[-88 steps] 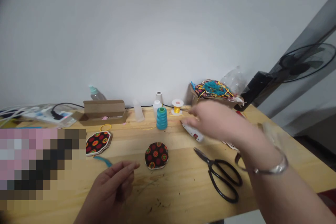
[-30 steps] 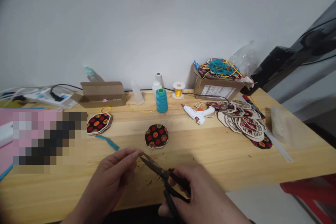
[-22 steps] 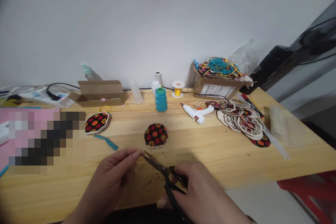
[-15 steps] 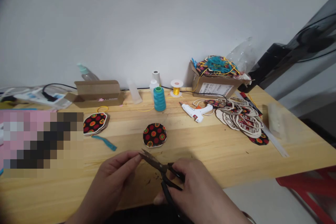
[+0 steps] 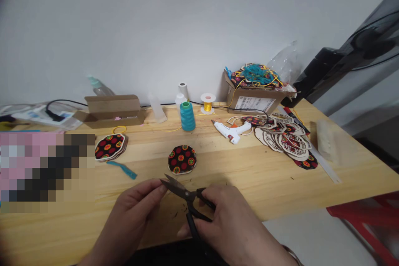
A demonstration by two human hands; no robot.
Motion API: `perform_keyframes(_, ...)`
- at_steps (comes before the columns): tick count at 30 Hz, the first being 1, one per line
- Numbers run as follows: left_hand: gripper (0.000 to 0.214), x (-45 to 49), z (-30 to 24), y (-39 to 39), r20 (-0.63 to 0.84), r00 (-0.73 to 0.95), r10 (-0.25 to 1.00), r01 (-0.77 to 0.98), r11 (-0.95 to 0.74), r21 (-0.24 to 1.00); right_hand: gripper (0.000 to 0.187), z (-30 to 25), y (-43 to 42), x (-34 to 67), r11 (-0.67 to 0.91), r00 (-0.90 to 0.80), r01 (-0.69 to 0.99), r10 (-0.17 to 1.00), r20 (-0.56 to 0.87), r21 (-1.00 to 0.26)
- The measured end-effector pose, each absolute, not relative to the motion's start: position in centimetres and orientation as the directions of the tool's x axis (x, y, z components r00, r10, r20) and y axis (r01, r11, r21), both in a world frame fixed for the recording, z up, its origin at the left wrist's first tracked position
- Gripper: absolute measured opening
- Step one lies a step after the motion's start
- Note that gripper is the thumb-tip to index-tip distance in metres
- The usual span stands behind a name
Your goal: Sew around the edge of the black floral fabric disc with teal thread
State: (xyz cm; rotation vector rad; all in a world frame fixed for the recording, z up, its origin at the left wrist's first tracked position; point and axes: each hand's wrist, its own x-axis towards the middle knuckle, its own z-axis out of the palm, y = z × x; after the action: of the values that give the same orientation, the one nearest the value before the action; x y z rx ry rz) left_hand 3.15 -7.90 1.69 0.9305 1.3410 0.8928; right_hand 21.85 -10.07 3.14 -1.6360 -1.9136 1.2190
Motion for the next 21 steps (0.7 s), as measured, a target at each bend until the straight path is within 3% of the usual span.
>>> perform_keyframes(17,0.016,3.3,2.2,-7.8,-0.382,0.009,0.924,-0.027,0.382,0.924,0.026,2.2,-10.2,22.0,-0.024,-0.248,0.657,0.937,-0.247,-0.753)
perform_keyframes(21,0.016,2.9,1.6,-7.1,-0.374,-0.023,0.927,-0.081,0.371,0.925,0.024,3.2,-10.2,22.2,0.032,-0.315,0.642,0.922,-0.226,-0.766)
